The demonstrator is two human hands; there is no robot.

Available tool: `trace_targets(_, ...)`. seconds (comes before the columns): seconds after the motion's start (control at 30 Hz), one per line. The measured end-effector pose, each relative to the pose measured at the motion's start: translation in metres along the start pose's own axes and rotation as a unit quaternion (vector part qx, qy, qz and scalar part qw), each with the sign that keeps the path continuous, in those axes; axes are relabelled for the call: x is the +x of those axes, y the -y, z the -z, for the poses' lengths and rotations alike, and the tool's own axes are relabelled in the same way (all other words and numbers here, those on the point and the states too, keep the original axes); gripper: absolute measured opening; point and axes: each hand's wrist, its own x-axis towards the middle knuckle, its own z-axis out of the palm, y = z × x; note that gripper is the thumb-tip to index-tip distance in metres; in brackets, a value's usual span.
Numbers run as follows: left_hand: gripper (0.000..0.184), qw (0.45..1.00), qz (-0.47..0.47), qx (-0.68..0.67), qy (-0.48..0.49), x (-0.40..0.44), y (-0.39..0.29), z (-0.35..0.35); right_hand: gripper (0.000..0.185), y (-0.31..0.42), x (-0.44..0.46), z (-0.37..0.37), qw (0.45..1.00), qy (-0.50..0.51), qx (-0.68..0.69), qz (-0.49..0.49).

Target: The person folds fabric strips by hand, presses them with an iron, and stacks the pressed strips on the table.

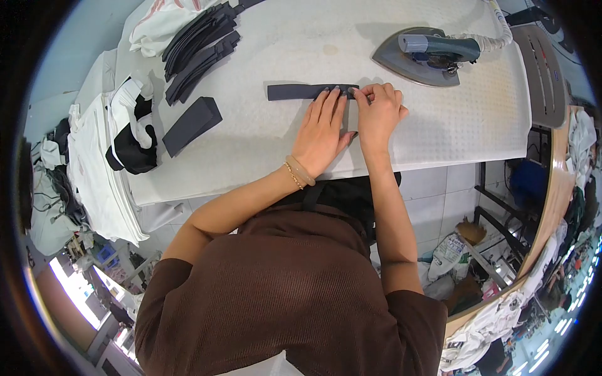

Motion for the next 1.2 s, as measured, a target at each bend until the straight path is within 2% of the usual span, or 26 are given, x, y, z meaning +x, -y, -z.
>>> trace_targets(0.37,0.072,1.000,0.005,-0.001,-0.002,0.000,0.000,-0.002,0.014,0.001,0.000,0.000,1.000,0.001,-0.011,0.001)
trace_targets(0.47,0.072,1.000,0.006,0.017,-0.007,0.000,-0.002,-0.001,0.015,0.004,0.000,0.001,1.000,-0.004,-0.015,0.000)
trace_targets(0.53,0.071,0.996,-0.006,0.089,0.005,0.000,-0.005,0.005,0.016,0.004,0.000,0.001,1.000,0.000,-0.023,0.001)
trace_targets(0.63,0.070,0.992,-0.012,0.124,0.015,0.001,-0.005,0.002,0.016,0.005,0.000,0.001,1.000,-0.002,-0.021,0.000)
trace_targets(0.87,0.065,0.991,-0.019,0.131,0.003,0.002,-0.007,0.003,0.017,0.005,0.004,0.006,0.999,0.005,-0.036,-0.003)
trace_targets(0.93,0.064,0.991,-0.018,0.130,0.001,0.003,-0.006,0.004,0.015,0.000,0.014,0.013,0.992,0.033,0.118,0.006)
trace_targets(1.0,0.064,0.991,-0.020,0.129,0.001,0.004,-0.005,0.004,0.012,0.001,0.033,0.038,0.980,-0.062,0.160,0.105)
trace_targets(1.07,0.064,0.991,-0.023,0.129,0.004,0.002,-0.003,0.003,0.009,-0.002,0.068,0.072,0.971,-0.135,0.076,0.184)
trace_targets(1.13,0.064,0.992,-0.029,0.126,-0.004,0.003,-0.003,0.002,0.015,-0.010,0.109,0.096,0.960,-0.163,-0.023,0.227)
trace_targets(1.17,0.064,0.992,-0.029,0.125,-0.006,0.003,-0.003,0.002,0.015,-0.017,0.123,0.100,0.959,-0.164,-0.024,0.228)
trace_targets(1.2,0.064,0.992,-0.029,0.120,-0.003,0.003,-0.003,0.002,0.021,-0.024,0.136,0.104,0.963,-0.106,-0.062,0.241)
